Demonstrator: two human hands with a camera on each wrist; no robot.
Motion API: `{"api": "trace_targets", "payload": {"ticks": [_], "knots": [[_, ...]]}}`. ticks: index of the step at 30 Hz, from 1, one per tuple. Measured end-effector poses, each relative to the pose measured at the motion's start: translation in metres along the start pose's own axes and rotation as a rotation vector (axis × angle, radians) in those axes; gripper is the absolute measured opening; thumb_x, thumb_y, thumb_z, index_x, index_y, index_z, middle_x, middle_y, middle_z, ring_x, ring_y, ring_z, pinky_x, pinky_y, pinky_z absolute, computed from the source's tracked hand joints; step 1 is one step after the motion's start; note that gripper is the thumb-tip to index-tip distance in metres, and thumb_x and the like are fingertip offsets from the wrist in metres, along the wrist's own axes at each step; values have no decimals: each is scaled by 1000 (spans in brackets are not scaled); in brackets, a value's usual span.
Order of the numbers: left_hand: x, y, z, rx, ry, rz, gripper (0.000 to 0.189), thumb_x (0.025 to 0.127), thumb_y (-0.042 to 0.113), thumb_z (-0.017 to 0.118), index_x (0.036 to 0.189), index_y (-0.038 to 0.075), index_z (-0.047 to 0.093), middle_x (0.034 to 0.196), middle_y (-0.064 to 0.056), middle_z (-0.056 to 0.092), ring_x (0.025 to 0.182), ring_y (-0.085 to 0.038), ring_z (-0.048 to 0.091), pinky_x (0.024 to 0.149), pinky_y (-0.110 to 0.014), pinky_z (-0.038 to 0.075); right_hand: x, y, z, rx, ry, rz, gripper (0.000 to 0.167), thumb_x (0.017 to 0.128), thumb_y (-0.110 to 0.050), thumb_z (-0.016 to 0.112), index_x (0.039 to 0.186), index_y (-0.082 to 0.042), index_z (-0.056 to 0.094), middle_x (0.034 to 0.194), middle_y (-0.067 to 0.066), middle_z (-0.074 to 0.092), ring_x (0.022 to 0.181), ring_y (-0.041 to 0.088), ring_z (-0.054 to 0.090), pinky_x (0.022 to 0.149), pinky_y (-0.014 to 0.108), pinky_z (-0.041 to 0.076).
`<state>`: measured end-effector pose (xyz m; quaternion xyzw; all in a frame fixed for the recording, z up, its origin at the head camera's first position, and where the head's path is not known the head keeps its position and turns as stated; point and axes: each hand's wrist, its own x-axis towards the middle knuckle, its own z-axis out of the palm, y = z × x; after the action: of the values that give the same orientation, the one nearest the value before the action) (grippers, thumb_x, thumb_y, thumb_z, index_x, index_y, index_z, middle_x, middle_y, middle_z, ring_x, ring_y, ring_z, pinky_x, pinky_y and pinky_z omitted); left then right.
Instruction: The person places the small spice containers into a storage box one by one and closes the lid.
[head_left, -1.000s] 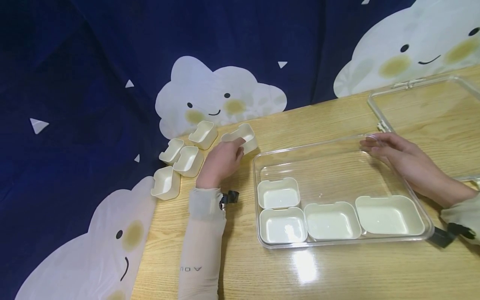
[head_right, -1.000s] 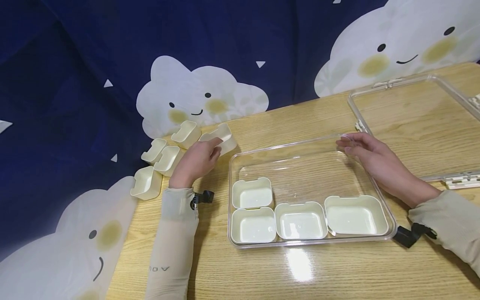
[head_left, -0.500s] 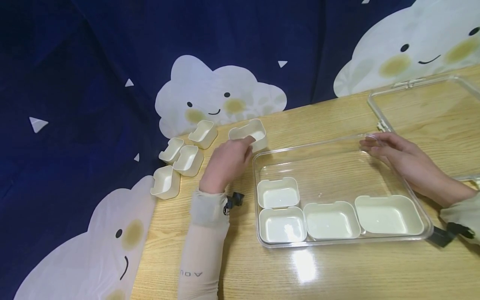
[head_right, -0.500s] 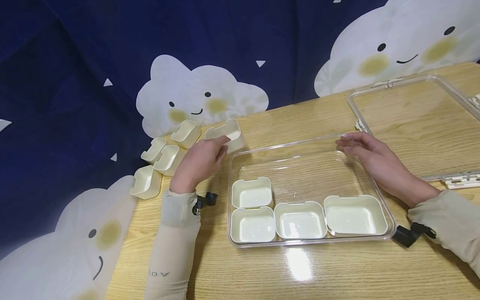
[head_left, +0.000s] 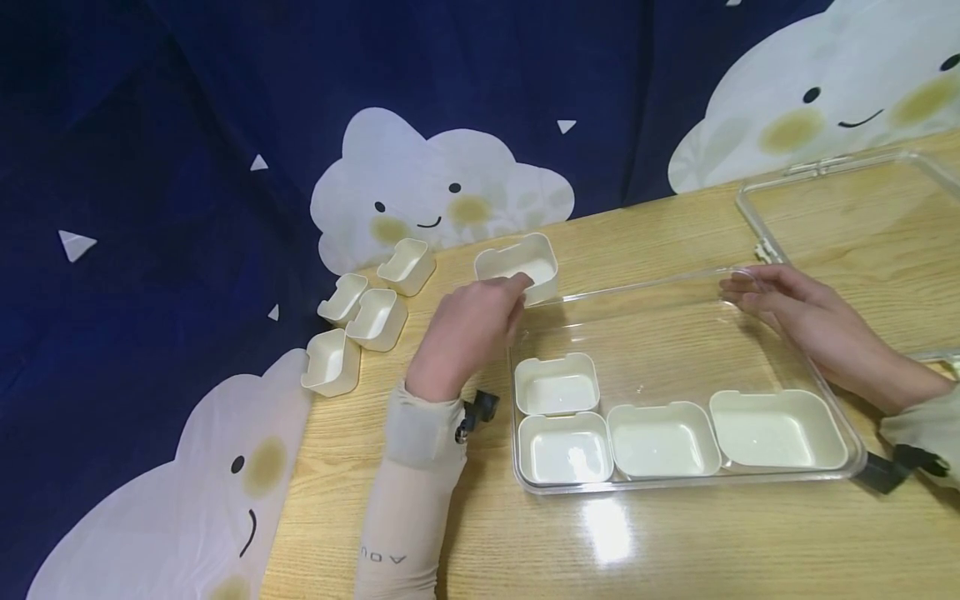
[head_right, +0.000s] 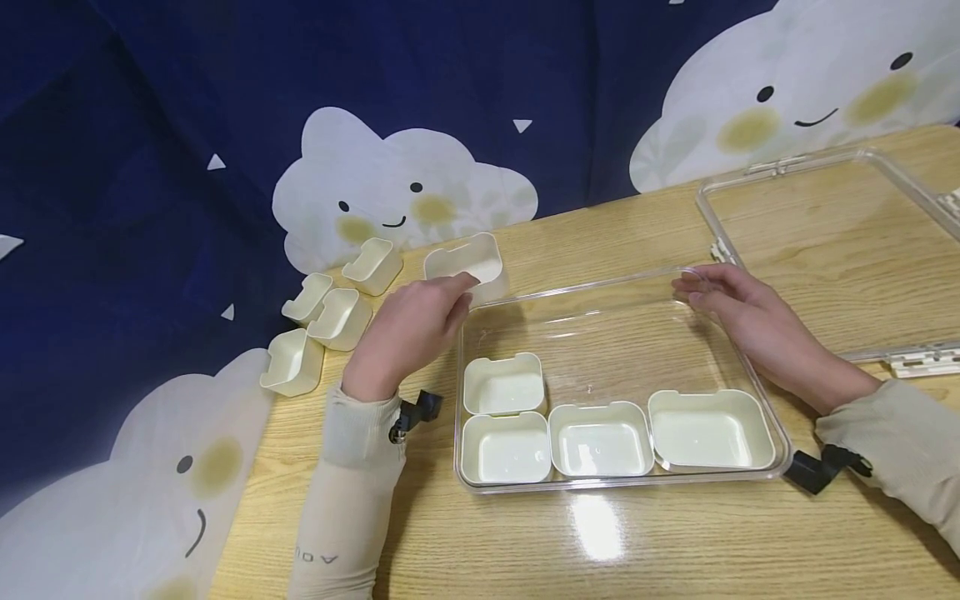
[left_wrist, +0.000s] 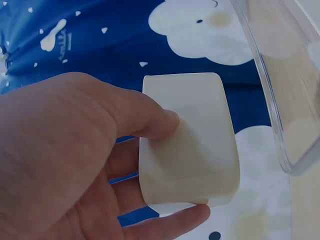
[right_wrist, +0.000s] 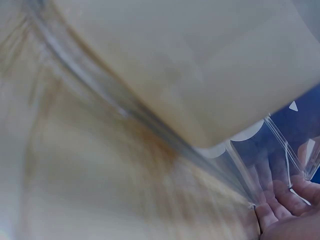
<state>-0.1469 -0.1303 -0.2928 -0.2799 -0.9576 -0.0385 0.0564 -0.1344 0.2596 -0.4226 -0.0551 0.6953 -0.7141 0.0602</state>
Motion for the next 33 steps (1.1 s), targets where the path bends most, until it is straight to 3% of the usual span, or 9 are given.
{"api": "trace_targets", "payload": {"ticks": [18,27,33], "knots": [[-5,29,-5,60,-2,109,15,105,11,48,97,15,60,70,2,54,62,-17,55,54,-39,51,-1,0,0,52,-7,-18,28,107,-9,52,135,-9,53,126,-17,71,116,-8,66,93,6,48],[-6,41,-2,49,-8,158,15,103,8,51,94,16,59,70,5,56,61,-15,56,53,-35,50,0,1,0,59,-8,-18,28,107,-10,53,135,-9,53,126,-17,71,116,-7,66,93,7,48],[-7,48,-2,60,-51,191,16,103,7,49,95,17,60,69,6,53,59,-13,51,50,-29,43,0,2,0,88,-16,-29,27,107,-8,52,134,-8,54,126,-15,71,116,-7,66,93,7,49]]}}
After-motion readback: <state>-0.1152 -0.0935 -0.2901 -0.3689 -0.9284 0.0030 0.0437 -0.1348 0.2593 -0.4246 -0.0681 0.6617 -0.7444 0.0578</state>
